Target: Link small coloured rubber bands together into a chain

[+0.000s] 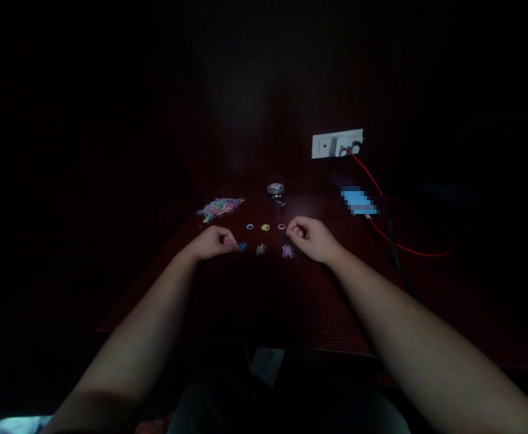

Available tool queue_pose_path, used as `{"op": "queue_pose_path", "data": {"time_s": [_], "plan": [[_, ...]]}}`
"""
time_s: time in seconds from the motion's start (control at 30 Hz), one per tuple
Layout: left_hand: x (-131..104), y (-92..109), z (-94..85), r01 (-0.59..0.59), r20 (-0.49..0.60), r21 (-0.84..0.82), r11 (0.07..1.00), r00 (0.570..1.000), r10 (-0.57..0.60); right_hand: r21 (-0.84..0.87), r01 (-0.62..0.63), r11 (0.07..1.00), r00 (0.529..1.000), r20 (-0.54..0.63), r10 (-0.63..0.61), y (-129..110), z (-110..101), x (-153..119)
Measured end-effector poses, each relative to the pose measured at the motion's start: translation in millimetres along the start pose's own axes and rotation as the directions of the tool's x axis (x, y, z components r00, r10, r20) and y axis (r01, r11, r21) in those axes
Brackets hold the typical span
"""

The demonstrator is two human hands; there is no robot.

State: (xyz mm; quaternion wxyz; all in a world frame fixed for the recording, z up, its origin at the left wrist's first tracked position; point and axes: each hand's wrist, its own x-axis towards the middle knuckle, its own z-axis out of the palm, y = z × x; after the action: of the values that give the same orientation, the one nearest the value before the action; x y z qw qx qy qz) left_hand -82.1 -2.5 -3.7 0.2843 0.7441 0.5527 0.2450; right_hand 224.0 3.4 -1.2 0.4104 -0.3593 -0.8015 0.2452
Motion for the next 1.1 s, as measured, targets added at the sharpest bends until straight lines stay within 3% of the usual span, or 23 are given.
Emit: {"op": "queue_pose_path", "data": {"time_s": [0.13,0.3,0.37,0.6,0.9,1.1], "plan": [[0.1,0.1,-1.5,0.013,0.037,-0.018,1.000,0.999,-0.013,0.034,-0.002,0.999,1.000,0.011,0.002,3.2,-0.8,-0.1],[3.3,-6.9,-5.8,0.171,-0.179,0.154,0.973,0.974,-0.143,0.039,-0.001,0.999,1.000,0.005,0.001,6.0,-1.0,0.3],[4.3,-8.4,-6.4,0.219,-0.193,0.189,0.957,0.964,-0.182,0.040,-0.010,0.999,1.000,0.007,0.010,6.3,-0.5,0.4],[5.8,-1.4,0.1,0.140,-0.056,0.188,0.972,0.990,-0.132,0.027,0.009,1.000,1.000,0.012,-0.009,6.2,0.2,0.5],[4.1,24.6,18.4,0.156,-0.107,0.288,0.945,0.986,-0.130,0.051,0.005,0.999,1.000,0.021,-0.006,2.3,0.6,0.2],[8.2,26.1,24.8,0.243,-0.219,0.359,0.901,0.961,-0.171,0.042,-0.003,0.999,1.000,0.025,0.002,1.4,0.7,0.1]]}}
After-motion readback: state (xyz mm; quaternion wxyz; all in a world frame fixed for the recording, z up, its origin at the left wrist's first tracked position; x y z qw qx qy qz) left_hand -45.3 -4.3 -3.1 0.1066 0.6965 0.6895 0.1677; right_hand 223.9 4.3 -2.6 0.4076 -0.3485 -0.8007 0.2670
